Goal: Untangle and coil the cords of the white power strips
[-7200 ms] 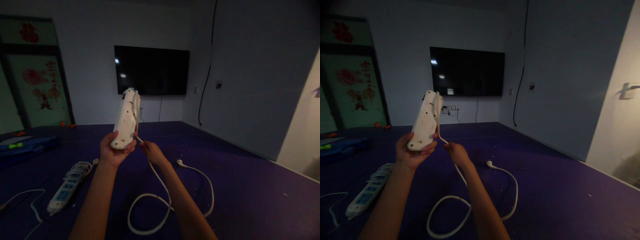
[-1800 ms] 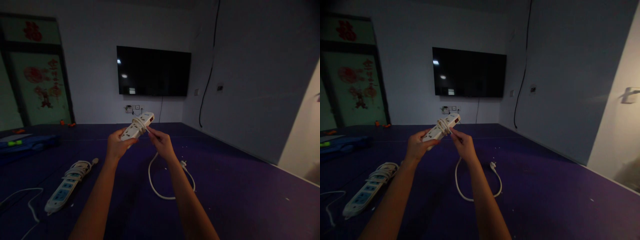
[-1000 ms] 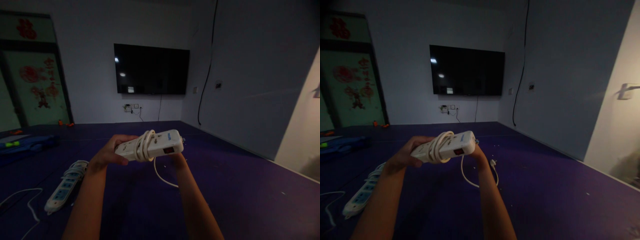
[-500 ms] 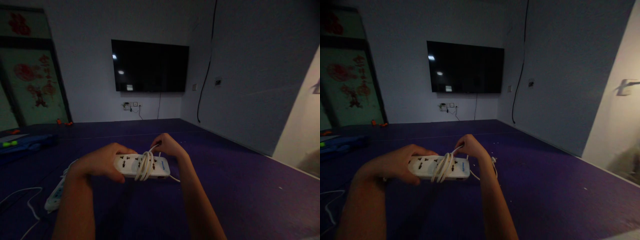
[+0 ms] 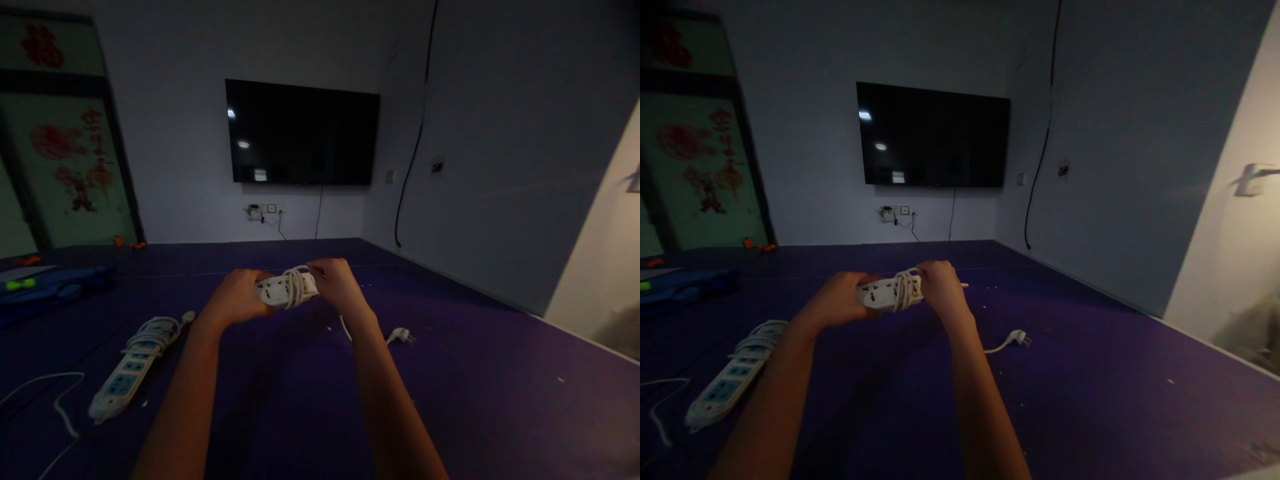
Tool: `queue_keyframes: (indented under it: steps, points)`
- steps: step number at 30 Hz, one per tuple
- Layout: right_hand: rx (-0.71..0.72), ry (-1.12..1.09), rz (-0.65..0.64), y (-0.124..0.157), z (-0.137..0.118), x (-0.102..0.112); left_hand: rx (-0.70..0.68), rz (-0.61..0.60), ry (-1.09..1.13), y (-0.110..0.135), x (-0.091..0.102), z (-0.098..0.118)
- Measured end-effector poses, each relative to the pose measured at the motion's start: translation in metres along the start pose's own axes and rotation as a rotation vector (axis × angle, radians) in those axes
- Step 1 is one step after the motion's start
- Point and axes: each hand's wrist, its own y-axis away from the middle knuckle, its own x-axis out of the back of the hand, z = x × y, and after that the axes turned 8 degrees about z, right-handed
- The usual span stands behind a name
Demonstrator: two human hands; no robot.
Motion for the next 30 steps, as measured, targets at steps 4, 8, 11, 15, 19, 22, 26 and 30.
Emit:
queue_keyframes:
  steps: [4,8,11,15,19,22,26,30]
  points:
    - [-0.020,-0.118,0.120,0.000,-0.005,-0.010,-0.032,0.199,-0.104,-0.005,-0.007,-0.006]
    - [-0.016,-0.292,0.232,0.001,-0.012,-0.022,-0.001,0.366,-0.132,-0.009,-0.009,-0.012]
    - [-0.020,-0.433,0.270,0.001,-0.014,-0.029,0.057,0.502,-0.057,-0.011,-0.006,-0.016]
    - [-0.086,-0.579,0.291,-0.001,-0.011,-0.033,0.089,0.586,0.221,-0.011,-0.001,-0.018]
    - [-0.144,-0.755,0.206,-0.001,-0.010,-0.032,0.140,0.722,0.418,-0.012,-0.002,-0.015]
    - [-0.158,-0.896,0.102,0.000,-0.012,-0.031,0.187,0.801,0.630,-0.015,-0.005,-0.011]
    - [-0.124,-0.986,-0.056,0.002,-0.013,-0.031,0.264,0.833,0.960,-0.015,-0.005,-0.005]
    - [-0.063,-1.015,-0.118,0.004,-0.012,-0.027,0.220,0.629,1.207,-0.008,-0.001,0.006]
